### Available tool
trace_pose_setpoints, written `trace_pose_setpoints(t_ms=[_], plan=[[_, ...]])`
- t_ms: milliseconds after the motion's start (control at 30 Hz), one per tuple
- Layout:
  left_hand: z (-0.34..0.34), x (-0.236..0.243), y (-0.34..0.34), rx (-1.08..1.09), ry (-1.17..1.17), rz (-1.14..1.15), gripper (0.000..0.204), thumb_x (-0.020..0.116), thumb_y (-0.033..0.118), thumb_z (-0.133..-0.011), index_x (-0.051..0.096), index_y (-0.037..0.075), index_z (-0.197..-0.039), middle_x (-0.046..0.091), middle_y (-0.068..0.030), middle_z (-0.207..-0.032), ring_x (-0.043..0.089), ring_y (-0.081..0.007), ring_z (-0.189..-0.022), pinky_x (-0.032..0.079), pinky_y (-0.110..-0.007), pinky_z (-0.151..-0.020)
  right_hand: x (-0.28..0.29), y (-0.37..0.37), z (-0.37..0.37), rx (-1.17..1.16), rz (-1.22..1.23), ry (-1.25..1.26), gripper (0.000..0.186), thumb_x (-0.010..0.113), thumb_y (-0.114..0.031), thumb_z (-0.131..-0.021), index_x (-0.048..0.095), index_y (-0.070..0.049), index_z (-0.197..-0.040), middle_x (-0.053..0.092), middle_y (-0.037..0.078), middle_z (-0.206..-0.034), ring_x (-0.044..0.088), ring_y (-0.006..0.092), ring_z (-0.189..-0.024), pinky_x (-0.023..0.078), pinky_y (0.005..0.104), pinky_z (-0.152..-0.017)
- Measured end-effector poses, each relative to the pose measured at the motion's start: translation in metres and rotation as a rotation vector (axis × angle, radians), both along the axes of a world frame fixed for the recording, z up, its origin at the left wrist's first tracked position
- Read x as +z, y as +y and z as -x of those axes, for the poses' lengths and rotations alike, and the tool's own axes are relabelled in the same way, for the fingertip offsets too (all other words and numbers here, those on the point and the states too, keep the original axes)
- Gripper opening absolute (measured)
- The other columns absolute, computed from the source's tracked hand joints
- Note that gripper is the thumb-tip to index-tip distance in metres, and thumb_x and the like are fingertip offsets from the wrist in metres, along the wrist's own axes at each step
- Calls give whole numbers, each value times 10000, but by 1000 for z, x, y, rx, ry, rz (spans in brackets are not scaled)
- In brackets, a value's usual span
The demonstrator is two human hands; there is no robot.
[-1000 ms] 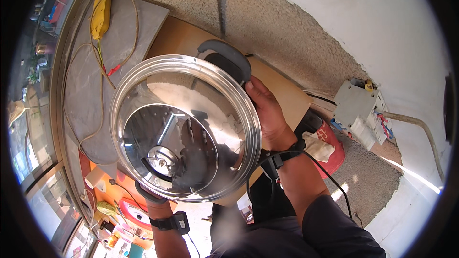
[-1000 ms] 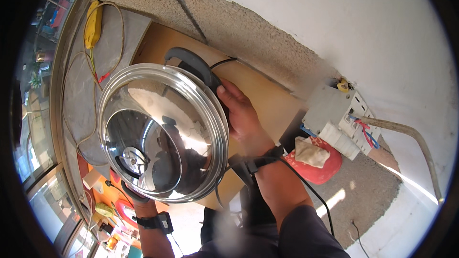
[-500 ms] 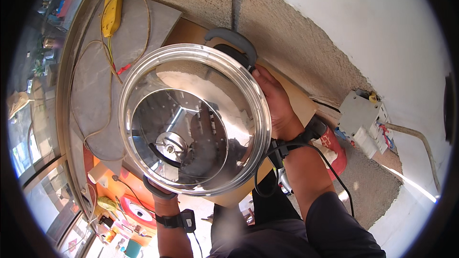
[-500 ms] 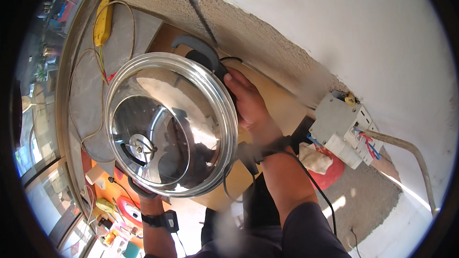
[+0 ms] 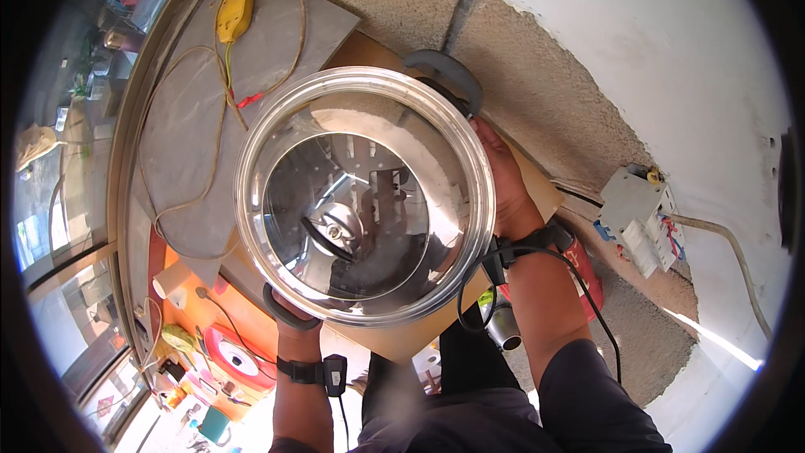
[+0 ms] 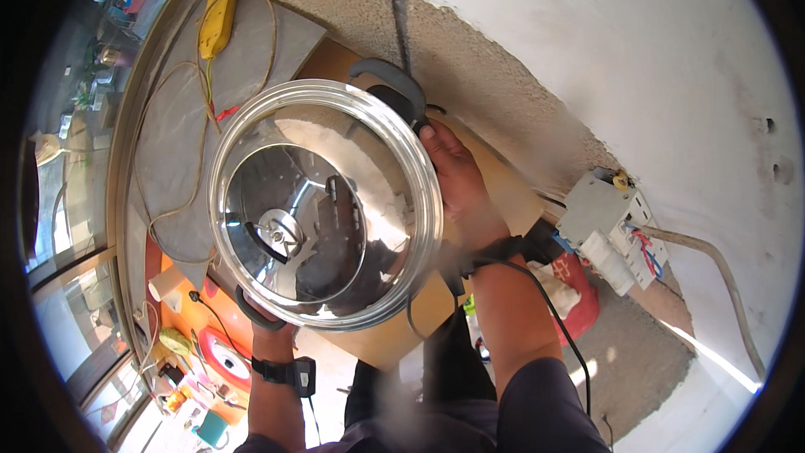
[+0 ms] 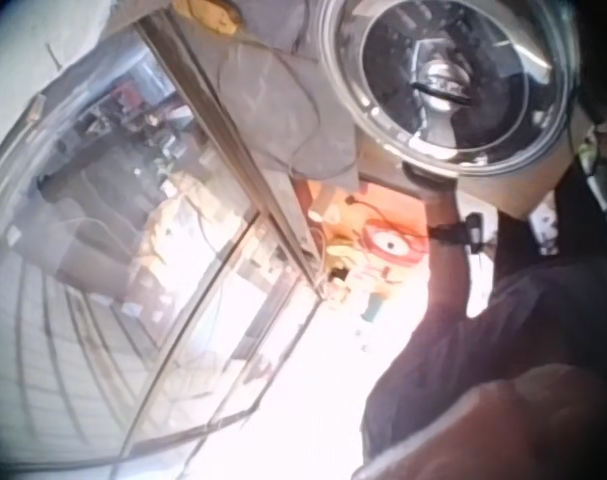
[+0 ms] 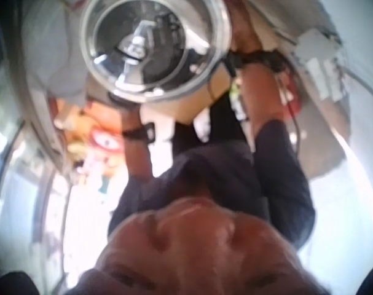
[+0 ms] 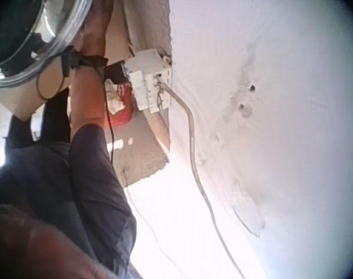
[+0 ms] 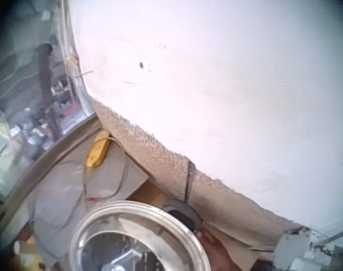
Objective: The person moves a pressure cooker, walks to a storage area to retrieve a screwdriver, and returns to a brick wall to tighten a screw on an electrical fixture. The task involves handling a pressure cooker, a screwdriver, and a wall-mounted electrical component.
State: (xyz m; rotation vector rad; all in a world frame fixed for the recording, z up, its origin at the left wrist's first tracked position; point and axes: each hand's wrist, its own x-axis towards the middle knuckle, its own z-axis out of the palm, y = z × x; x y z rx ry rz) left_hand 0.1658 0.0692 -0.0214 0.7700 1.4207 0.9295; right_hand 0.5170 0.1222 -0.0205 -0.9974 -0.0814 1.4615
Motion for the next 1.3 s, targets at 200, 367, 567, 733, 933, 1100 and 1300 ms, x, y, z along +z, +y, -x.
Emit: trace_pose_setpoints(t_ms=[200, 367, 567, 733, 933, 1100, 1300], plan=[[11, 3, 5, -451, 422, -188, 431, 607, 276, -858, 524, 27, -1201, 616, -87, -1121, 602, -218, -1005, 479, -349, -895, 10, -2, 2, 3, 55, -44, 329, 502, -200, -964, 557, -70, -1261, 644, 49, -1123, 617, 149, -987, 481, 274, -886], [0, 20, 8, -5, -511, 165, 391, 501, 244, -942, 459, 31, -1266, 562, -99, -1216, 584, -208, -1058, 509, -367, -905, -12, -21, -7, 111, 92, -306, 380, 466, -229, -974, 505, -59, -1312, 613, 67, -1187, 598, 181, -1039, 467, 313, -926], [-8, 30, 6, 101, -665, 236, 269, 470, 230, -961, 518, 54, -1160, 609, -77, -1073, 612, -236, -992, 536, -384, -856, -12, -76, 14, 167, 74, -505, 364, 442, -283, -988, 505, -62, -1271, 614, 63, -1106, 610, 179, -957, 520, 309, -804], [-7, 24, 2, 151, -663, 242, 178, 520, 166, -942, 536, 85, -1099, 625, -32, -974, 648, -215, -871, 557, -359, -770, -14, -103, 23, 49, 121, -38, 295, 498, -210, -947, 541, -51, -1192, 622, 83, -1005, 621, 209, -872, 545, 336, -736], [-14, 36, 4, 168, -710, 220, 162, 542, 169, -925, 540, 58, -1043, 619, -64, -869, 656, -275, -786, 557, -441, -757, -26, -100, 25, -41, 136, -30, 295, 522, -203, -947, 516, -54, -1201, 601, 55, -1056, 596, 183, -953, 520, 323, -777], [-28, 14, 20, 89, -668, 122, 214, 507, 132, -959, 530, -22, -1105, 611, -83, -922, 637, -226, -837, 545, -364, -743, -54, -86, -9, -43, 112, 12, 328, 467, -259, -968, 521, -37, -1204, 579, 74, -1135, 570, 204, -1024, 487, 346, -875], [-30, 28, -1, 210, -492, 108, 270, 515, 145, -967, 520, -18, -1182, 613, -63, -985, 613, -155, -832, 530, -306, -749, -54, -109, -26, -2, 129, -85, 517, 374, -394, -974, 443, -25, -1329, 510, 124, -1320, 497, 303, -1191, 411, 420, -1010]])
